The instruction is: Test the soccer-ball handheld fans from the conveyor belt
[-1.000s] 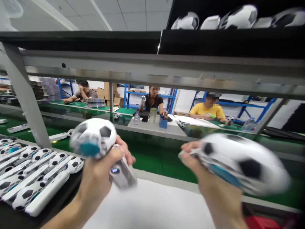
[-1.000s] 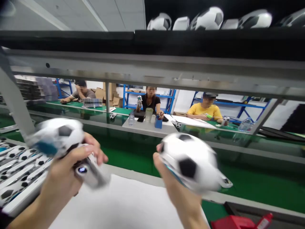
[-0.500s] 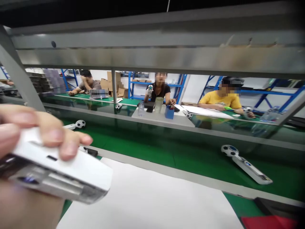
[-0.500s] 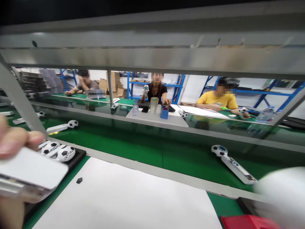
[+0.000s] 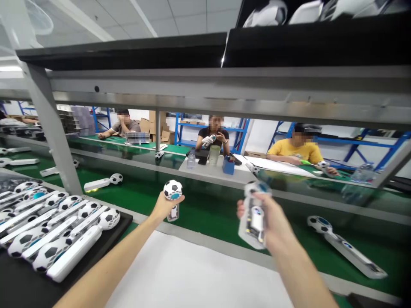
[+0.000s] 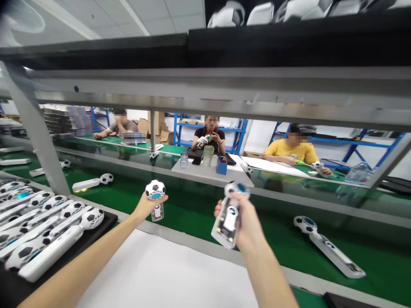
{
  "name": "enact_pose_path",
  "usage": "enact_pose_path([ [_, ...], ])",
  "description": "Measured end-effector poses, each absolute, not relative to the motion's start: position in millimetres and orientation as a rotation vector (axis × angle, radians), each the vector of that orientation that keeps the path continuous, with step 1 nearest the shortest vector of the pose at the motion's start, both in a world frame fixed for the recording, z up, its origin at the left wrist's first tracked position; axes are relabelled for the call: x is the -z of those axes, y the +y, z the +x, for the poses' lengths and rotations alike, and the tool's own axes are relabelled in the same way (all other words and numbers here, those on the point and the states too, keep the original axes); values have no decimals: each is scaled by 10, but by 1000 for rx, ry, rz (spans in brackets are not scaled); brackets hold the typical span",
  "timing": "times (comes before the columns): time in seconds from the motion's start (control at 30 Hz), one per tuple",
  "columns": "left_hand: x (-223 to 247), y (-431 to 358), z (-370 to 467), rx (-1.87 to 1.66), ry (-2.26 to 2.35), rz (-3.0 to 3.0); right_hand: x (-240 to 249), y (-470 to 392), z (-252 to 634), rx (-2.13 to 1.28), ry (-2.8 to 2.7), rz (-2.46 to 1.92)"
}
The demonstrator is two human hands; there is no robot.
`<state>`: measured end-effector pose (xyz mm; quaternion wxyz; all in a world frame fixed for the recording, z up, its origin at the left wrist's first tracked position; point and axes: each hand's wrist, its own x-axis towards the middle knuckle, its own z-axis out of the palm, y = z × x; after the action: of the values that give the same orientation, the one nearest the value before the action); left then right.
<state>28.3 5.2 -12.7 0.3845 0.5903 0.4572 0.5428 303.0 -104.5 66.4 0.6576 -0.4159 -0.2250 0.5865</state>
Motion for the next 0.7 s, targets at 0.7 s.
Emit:
enact_pose_path([
  [0.7, 846, 298, 310, -810, 1564, 2148, -667, -1174, 2481, -1487, -895, -888],
])
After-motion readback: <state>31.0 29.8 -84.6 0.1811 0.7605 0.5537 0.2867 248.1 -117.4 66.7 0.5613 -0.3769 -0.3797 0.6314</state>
